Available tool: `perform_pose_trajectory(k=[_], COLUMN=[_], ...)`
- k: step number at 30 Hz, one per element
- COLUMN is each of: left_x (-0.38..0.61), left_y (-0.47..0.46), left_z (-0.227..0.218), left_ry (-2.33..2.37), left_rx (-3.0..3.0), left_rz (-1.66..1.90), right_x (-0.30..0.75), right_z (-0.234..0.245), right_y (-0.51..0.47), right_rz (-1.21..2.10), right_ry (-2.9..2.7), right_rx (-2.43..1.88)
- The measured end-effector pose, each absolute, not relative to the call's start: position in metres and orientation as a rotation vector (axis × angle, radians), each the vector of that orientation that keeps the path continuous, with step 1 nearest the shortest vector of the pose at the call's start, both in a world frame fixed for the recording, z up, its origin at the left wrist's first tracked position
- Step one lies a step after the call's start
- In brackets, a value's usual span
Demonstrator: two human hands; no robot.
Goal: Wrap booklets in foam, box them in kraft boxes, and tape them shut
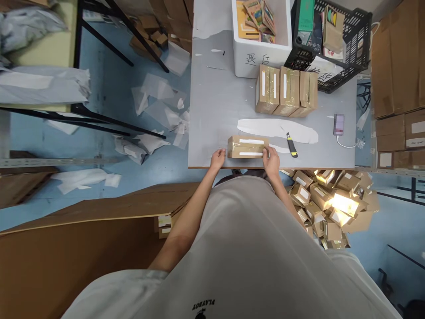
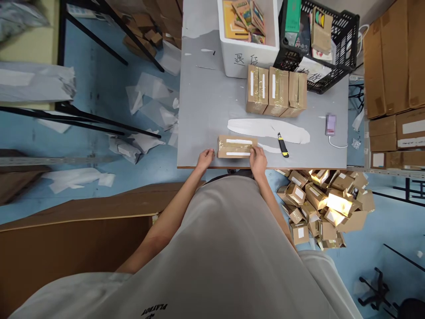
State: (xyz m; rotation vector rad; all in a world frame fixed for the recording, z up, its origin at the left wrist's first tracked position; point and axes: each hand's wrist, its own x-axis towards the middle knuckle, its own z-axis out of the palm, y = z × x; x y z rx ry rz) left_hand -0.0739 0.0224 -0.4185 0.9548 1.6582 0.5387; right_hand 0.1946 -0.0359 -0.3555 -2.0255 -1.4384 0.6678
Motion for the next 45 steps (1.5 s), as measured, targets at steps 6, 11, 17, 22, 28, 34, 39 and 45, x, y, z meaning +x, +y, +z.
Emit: perform_pose_trajectory(k=[6, 11, 17, 22, 28, 34, 39, 45], left_x=[-0.051, -0.027, -0.034, -0.067, -0.083, -0.079, -0.064, -0.019], left_y=[0.029, 0.031, 0.033, 0.028, 0.016, 0.014, 0.023, 0.031], left_z=[-0.401, -0.376, -0.345, -0.336, -0.359, -0.389, -0.407, -0.402], left_ry=[1.508, 1.298, 1.342, 1.524, 1.537, 1.516, 1.563, 1.404], left_rx=[0.848, 0.837, 0.985, 1.126, 1.015, 0.848, 0.873, 0.909], left_rz=[0.548, 0.591, 0.721, 0.748, 0.739, 0.646, 0.559, 0.508], right_x=[0.218, 0.214, 0.199, 0.174, 0.160, 0.198, 0.231, 0.234], right_z=[-0.335, -0.308, -0.302, -0.325, -0.351, -0.351, -0.337, -0.318], right_y=[-0.037, -0.035, -0.031, -0.031, -0.024, -0.026, -0.041, -0.045], right_rz=[0.547, 0.684, 0.793, 0.992, 1.078, 1.137, 0.752, 0.694], right_ry=[-1.289, -1.209, -1.173, -1.108, -1.028, -0.959, -0.863, -0.958], right_rx=[-2.054, -1.971, -1.949, -1.810, -1.786, -1.763, -1.964, -1.979])
